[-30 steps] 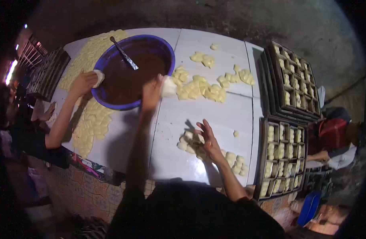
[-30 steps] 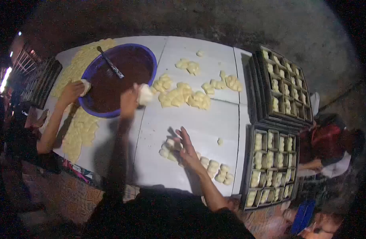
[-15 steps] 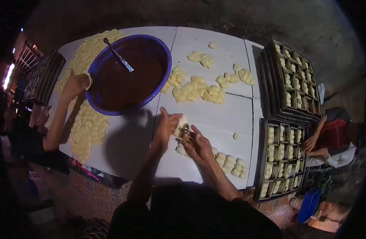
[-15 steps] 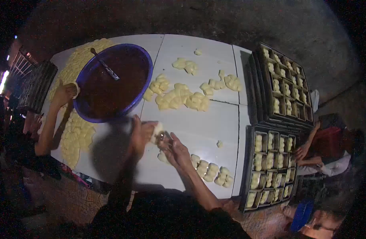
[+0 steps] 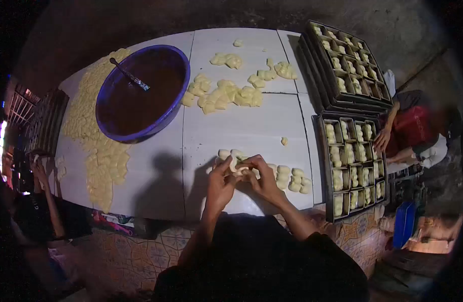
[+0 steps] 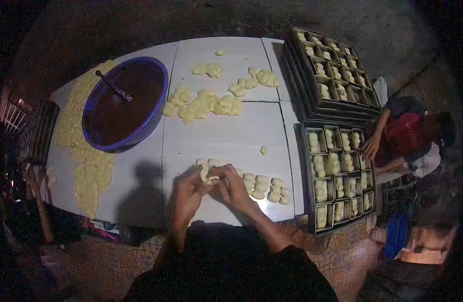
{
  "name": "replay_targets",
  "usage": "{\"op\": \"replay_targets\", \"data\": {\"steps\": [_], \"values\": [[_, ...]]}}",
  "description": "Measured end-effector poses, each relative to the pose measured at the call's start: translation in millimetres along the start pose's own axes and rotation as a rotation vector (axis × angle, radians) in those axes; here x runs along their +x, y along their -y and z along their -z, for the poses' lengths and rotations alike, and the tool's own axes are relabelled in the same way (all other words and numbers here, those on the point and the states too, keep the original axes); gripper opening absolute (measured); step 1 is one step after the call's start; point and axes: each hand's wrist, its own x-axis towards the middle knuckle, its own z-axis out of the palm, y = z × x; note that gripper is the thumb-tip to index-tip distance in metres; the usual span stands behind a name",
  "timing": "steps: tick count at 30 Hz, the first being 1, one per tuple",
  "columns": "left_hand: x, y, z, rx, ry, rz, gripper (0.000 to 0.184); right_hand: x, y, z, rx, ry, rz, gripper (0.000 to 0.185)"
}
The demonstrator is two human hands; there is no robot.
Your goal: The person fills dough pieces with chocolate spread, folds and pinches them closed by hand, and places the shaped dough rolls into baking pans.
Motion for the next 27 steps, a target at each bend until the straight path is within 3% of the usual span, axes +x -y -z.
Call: {"op": "replay_targets", "data": {"steps": [1,3,4,7,11,12,15,16,19,20,21,23,24,25,27], "values": [[-4,-3,-4,-0.024,0.009,0.029,0.038,-2,-2,2,0.075,-0.012,-0.013,0.025],[-13,-8,-10,-0.068,0.030,0.092,0.030,-5,2,1,0.473,-0.192,-0.246,0.021],[-16,-18,-13,-0.126,0.047,0.124,0.023,0,15,7,0.352,-0.243,-0.140,0.016],[-19,-8,-18,-0.129,0.055,0.080,0.019,-8,15,23,0.071,-0.041,-0.083,0.016],[-20,-11,-16,0.322,0.076,0.025,0.018,-24,32,20,-0.135,0.023,0.153,0.018],[-21,0,-22,-0.027,0.028,0.173,0.019,-32,23,23,-0.082,0.046,0.032,0.018],[-30,16,-37,-0.142,0.033,0.106,0.019,-51,11,27,-0.005,0.022,-0.258,0.024],[-29,24,-38,0.115,0.082,-0.004,0.017,-55,10,28,0.007,-0.003,-0.340,0.026],[-30,27,-49,0.056,0.122,-0.122,0.012,-58,20,34,0.096,-0.113,-0.360,0.036],[-30,27,-49,0.123,0.193,-0.029,0.015,-61,22,43,-0.053,-0.013,-0.392,0.043],[-31,27,-53,0.043,0.255,-0.050,0.019,-77,-12,41,0.133,0.078,-0.395,0.046],[-35,28,-59,-0.114,0.367,-0.089,0.028,-89,-11,64,0.748,0.420,-0.795,0.049],[-39,9,-62,-0.272,0.468,0.077,0.041,-92,7,74,0.711,0.403,-0.883,0.052],[-39,15,-67,-0.176,0.432,-0.199,0.037,-95,16,88,0.514,0.325,-0.737,0.047],[-34,9,-63,0.137,0.391,-0.413,0.032,-104,-10,114,-0.075,0.090,-0.414,0.050]]}}
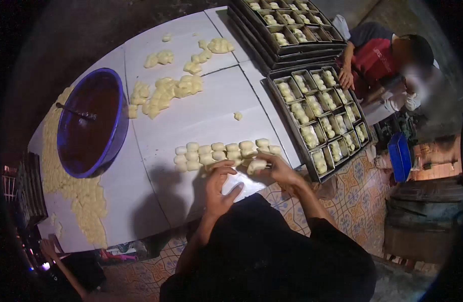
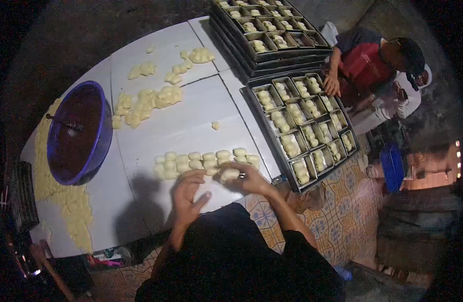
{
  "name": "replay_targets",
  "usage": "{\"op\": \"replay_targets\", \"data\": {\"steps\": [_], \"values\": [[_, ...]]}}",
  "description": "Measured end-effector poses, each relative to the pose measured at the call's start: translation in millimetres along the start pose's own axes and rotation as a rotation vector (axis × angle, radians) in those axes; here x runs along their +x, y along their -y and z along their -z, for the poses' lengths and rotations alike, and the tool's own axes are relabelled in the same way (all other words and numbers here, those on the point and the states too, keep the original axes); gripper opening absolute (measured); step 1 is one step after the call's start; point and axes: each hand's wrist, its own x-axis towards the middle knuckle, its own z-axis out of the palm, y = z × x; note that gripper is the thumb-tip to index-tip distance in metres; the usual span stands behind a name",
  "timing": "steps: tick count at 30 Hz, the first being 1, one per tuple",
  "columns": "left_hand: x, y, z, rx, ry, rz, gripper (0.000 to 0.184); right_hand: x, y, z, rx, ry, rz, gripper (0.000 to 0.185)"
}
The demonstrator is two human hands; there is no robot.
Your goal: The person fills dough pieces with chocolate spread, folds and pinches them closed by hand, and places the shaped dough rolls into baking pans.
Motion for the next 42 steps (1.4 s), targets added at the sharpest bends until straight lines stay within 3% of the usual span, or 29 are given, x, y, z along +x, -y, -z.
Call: {"op": "replay_targets", "data": {"steps": [2,4,5,6,8,11,14,16,19,20,21,26,29,30,32,34,38,41,42], "values": [[2,16,0,-0.341,-0.137,0.222,0.023,11,-37,30,0.024,-0.325,-0.141,0.043],[8,17,5,-0.396,-0.173,0.375,0.016,17,-82,49,0.148,-0.369,-0.218,0.044],[9,20,6,-0.286,-0.181,0.377,0.010,20,-104,57,-0.035,-0.259,-0.290,0.039],[9,24,6,-0.283,-0.249,0.365,0.009,17,-76,60,0.002,-0.235,-0.372,0.037],[8,31,14,-0.290,-0.269,0.351,0.009,14,-124,52,-0.112,-0.457,-0.166,0.037],[6,47,28,-0.276,-0.347,0.403,0.010,18,-86,54,-0.268,-0.307,-0.265,0.036],[5,51,40,-0.410,-0.530,0.487,0.008,42,-39,61,-0.521,-0.156,-0.230,0.037],[4,54,52,-0.381,-0.586,0.517,0.006,70,-53,54,-0.711,-0.290,-0.072,0.033],[9,63,60,-0.408,-0.725,0.463,0.012,159,-56,28,-0.173,-0.311,-0.091,0.025],[10,64,63,-0.395,-0.732,0.465,0.012,189,-40,21,-0.113,-0.224,-0.076,0.026],[11,65,67,-0.382,-0.738,0.464,0.013,226,-50,14,-0.123,-0.183,0.038,0.028],[18,64,90,-0.100,-0.672,0.466,0.011,376,-38,-12,-0.129,-0.435,0.038,0.032],[28,59,93,-0.329,-0.794,0.455,0.014,381,-18,-29,-0.151,-0.335,-0.072,0.021],[30,57,93,-0.368,-0.829,0.478,0.014,372,-20,-39,-0.119,-0.395,0.008,0.016],[25,72,94,-0.411,-0.811,0.511,0.013,334,-11,-40,0.022,-0.376,0.115,0.013],[21,80,88,-0.445,-0.818,0.476,0.013,277,24,-31,0.271,-0.392,0.070,0.011],[36,70,71,-0.712,-0.506,0.486,0.038,186,68,-23,0.648,-0.372,0.144,0.018],[49,83,52,-1.459,-0.046,0.590,0.066,144,61,-41,0.558,-0.277,0.119,0.020],[69,57,46,-1.536,-0.015,0.599,0.056,132,58,-49,0.542,-0.241,0.130,0.020]]}}
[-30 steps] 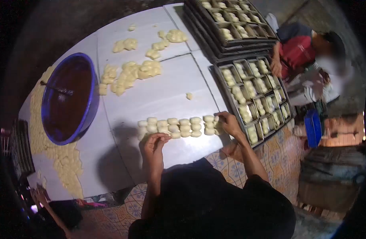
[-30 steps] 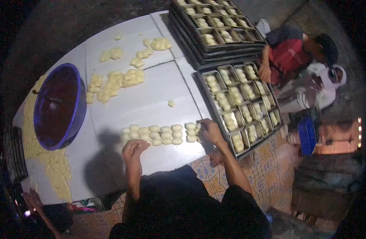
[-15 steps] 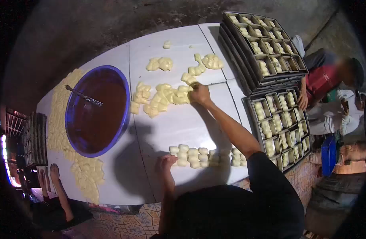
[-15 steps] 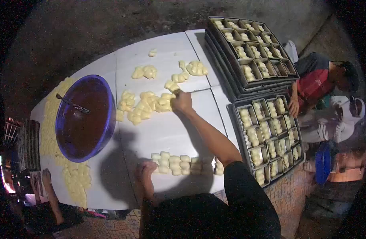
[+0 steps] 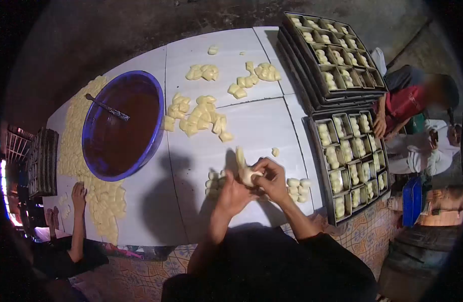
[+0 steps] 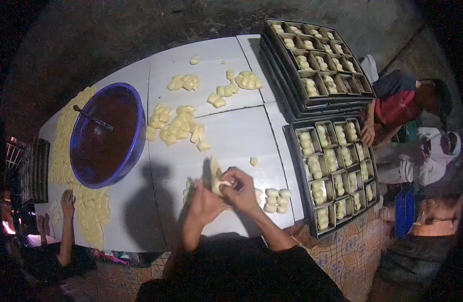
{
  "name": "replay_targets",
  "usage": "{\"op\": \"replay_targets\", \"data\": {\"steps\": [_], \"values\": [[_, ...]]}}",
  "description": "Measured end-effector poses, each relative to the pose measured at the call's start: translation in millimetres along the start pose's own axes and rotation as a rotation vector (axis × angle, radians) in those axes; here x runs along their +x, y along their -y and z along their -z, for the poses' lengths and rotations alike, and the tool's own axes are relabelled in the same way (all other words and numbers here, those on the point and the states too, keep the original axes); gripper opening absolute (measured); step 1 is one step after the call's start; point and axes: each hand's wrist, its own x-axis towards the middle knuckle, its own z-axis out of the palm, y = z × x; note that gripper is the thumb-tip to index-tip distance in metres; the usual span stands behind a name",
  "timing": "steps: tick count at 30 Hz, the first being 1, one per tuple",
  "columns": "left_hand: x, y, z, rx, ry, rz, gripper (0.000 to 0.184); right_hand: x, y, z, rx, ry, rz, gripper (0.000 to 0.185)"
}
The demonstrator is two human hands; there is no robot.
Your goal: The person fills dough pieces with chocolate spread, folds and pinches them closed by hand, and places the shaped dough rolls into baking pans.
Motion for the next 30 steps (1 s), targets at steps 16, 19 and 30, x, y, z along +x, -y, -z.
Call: {"op": "replay_targets", "data": {"steps": [16,19,30], "values": [[-53,-36,16,0.595,-0.352,-0.283,0.026,74,-51,98,-0.436,-0.116,0.035,0.047],[-64,-46,-33,0.820,-0.370,-0.283,0.040,31,-11,3,-0.453,0.311,0.067,0.057],[-118,-27,8,1.268,-0.528,-0.724,0.018,-47,0,-30,0.177,0.353,-0.394,0.037]]}}
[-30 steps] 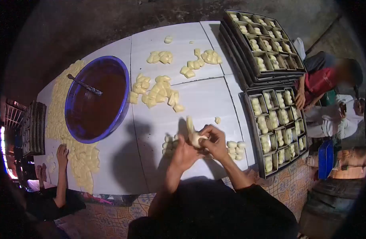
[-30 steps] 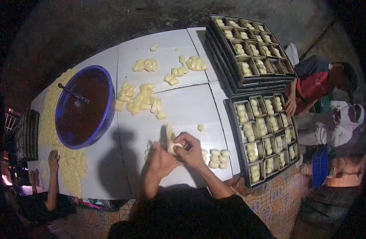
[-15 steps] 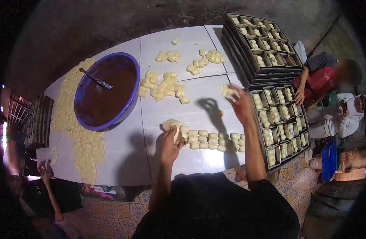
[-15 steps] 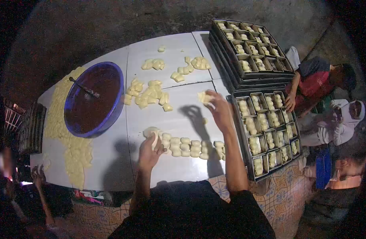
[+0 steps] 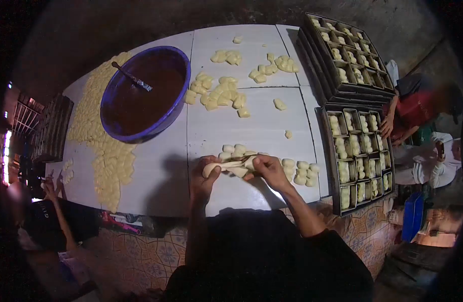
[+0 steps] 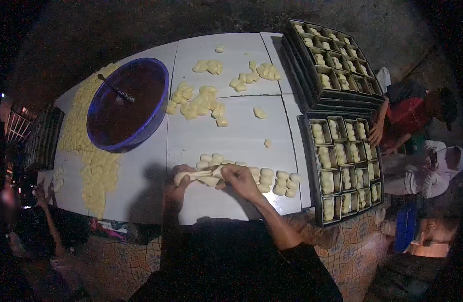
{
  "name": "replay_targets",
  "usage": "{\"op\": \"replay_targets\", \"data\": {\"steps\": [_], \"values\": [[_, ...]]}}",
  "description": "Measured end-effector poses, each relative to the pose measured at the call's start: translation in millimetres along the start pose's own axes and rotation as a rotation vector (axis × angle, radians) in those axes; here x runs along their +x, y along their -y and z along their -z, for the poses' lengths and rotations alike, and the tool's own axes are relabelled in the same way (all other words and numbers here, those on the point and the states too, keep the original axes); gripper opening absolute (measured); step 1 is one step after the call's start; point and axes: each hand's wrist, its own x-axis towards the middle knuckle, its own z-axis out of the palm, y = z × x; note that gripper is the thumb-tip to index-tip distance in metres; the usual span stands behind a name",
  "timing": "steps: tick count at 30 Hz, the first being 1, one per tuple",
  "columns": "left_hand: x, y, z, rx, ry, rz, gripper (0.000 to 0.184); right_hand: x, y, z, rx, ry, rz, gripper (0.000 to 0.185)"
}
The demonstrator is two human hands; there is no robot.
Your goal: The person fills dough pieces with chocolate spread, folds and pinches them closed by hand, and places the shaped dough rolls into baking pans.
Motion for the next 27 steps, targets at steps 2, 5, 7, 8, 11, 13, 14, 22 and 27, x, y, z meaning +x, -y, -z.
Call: {"op": "replay_targets", "data": {"steps": [2,5,7,8,11,13,14,22,27], "values": [[-3,-1,-14,-0.626,0.133,0.083,0.032,-8,3,-5,-0.058,-0.110,0.077,0.047],[-10,17,-22,-1.018,-0.214,0.266,0.045,-12,25,6,0.012,-0.371,0.257,0.046],[-6,14,-19,-1.128,-0.271,0.263,0.047,-12,42,33,0.164,-0.541,0.503,0.044],[-4,15,-17,-1.125,-0.241,0.214,0.046,-4,36,57,0.104,-0.627,0.744,0.043],[0,28,-1,-1.155,-0.207,0.151,0.061,16,46,101,-0.212,-0.996,0.945,0.037],[-4,18,-2,-1.093,-0.218,0.184,0.043,41,39,132,-1.021,-1.147,0.847,0.049],[-5,12,-6,-1.064,-0.217,0.201,0.035,49,24,136,-1.300,-1.144,0.617,0.068],[-16,3,-24,-0.655,0.029,0.220,0.030,-2,-17,-12,-0.511,0.147,0.169,0.041],[-20,73,31,-0.071,-0.568,-0.054,0.033,-27,6,2,-0.589,-0.221,0.230,0.016]]}}
